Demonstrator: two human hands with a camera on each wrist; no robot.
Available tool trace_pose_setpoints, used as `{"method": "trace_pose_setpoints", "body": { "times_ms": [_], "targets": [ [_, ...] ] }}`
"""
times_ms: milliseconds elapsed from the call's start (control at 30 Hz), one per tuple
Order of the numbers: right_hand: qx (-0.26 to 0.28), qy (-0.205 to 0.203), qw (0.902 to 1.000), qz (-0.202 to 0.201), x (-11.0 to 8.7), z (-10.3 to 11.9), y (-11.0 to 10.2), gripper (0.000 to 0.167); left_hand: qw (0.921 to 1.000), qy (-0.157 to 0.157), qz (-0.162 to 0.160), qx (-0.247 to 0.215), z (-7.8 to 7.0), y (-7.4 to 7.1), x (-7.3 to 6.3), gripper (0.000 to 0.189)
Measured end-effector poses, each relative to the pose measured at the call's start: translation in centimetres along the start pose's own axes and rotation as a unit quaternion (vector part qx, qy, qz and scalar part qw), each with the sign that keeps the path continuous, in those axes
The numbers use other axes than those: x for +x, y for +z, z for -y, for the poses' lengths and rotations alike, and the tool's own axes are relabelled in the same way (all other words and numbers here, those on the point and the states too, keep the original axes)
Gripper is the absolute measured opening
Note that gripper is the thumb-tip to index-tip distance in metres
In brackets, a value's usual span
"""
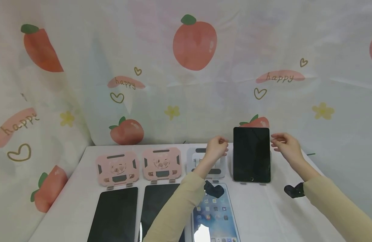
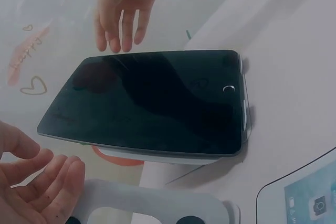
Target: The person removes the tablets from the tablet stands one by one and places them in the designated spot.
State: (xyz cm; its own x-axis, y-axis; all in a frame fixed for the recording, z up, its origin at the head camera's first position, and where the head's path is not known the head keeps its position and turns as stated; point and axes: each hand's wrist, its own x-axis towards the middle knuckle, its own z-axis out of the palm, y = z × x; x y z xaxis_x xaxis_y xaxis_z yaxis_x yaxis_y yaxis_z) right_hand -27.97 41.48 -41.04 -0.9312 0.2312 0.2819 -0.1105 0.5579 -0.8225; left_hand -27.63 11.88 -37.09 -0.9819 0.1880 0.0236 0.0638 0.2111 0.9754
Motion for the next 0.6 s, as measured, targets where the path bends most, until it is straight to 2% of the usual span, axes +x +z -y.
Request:
{"method": "trace_pose_setpoints", "body": {
  "times_ms": [67,133,233,333,400,500,600],
  "targets": [
    [-0.020,0.000,0.9998,0.003,0.8,-1.3,0.1,0.044,1.0000,0.001,0.000,0.009,-0.2,0.2,0.2,0.021],
    [-0.035,0.005,0.9993,-0.011,2.2,-3.8,0.5,0.046,0.9998,0.007,-0.003,0.018,-0.3,0.4,0.5,0.021],
    [-0.058,0.008,0.9976,-0.037,4.3,-8.0,1.0,0.050,0.9991,0.032,-0.014,0.025,-0.5,0.6,0.9,0.022],
    [-0.073,-0.006,0.9964,-0.043,5.4,-10.5,1.3,0.057,0.9979,0.058,-0.022,0.020,-0.6,0.9,1.3,0.024],
    [-0.067,-0.007,0.9969,-0.041,5.7,-11.0,1.3,0.057,0.9970,0.072,-0.025,0.017,-0.5,1.1,1.6,0.025],
    [-0.060,0.001,0.9975,-0.037,5.5,-10.5,1.5,0.056,0.9963,0.079,-0.029,0.018,-0.1,1.4,2.2,0.025],
    [-0.031,0.019,0.9991,-0.024,4.1,-7.1,1.5,0.051,0.9963,0.078,-0.026,0.028,0.4,1.8,2.7,0.025]
  ]
}}
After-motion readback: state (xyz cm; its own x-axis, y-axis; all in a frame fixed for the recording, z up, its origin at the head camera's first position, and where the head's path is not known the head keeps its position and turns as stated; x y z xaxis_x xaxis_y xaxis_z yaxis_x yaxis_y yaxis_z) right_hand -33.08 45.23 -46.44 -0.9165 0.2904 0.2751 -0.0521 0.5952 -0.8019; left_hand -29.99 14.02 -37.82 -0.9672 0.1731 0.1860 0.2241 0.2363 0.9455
